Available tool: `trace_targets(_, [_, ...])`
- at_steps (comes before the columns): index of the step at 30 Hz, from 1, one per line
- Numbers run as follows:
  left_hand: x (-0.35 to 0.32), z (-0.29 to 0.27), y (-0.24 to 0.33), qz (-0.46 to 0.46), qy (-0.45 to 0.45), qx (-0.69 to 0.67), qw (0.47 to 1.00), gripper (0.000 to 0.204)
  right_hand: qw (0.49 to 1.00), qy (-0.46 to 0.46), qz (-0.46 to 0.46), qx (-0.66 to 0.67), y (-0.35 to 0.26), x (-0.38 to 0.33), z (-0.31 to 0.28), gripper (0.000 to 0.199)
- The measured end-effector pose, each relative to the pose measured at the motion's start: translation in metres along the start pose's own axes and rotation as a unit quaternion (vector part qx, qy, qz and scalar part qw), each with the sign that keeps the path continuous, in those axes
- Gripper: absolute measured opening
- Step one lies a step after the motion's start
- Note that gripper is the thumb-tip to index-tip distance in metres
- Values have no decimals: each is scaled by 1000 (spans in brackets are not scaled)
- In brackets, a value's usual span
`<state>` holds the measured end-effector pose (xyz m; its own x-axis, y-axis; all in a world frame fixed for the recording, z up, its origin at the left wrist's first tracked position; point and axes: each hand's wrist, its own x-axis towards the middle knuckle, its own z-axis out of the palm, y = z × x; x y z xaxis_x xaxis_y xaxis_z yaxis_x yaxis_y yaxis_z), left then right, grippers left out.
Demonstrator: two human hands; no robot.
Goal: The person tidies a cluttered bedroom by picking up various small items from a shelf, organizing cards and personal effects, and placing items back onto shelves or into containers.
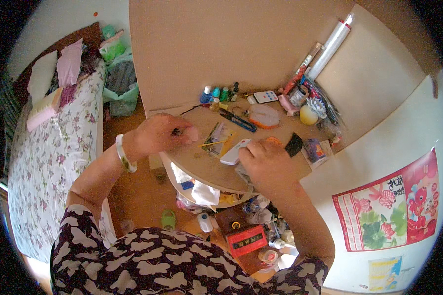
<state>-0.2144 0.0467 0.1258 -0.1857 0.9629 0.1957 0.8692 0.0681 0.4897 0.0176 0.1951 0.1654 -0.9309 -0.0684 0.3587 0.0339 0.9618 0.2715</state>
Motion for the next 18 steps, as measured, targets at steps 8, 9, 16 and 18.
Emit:
trace_targets(8, [30,-3,-12,-28,-67,-10,997,35,993,-58,83,-65,-8,-3,12,12])
trace_targets(9, [29,-3,-9,-14,-56,-3,998,34,991,-64,93,-68,-7,-2,12,11])
trace_targets(16, [13,-10,-10,-70,33,-26,997,27,990,-69,117,-40,-4,2,14,17])
trace_targets(18, [11,-15,-8,-101,50,-29,993,27,990,-57,124,-46,-3,1,13,14])
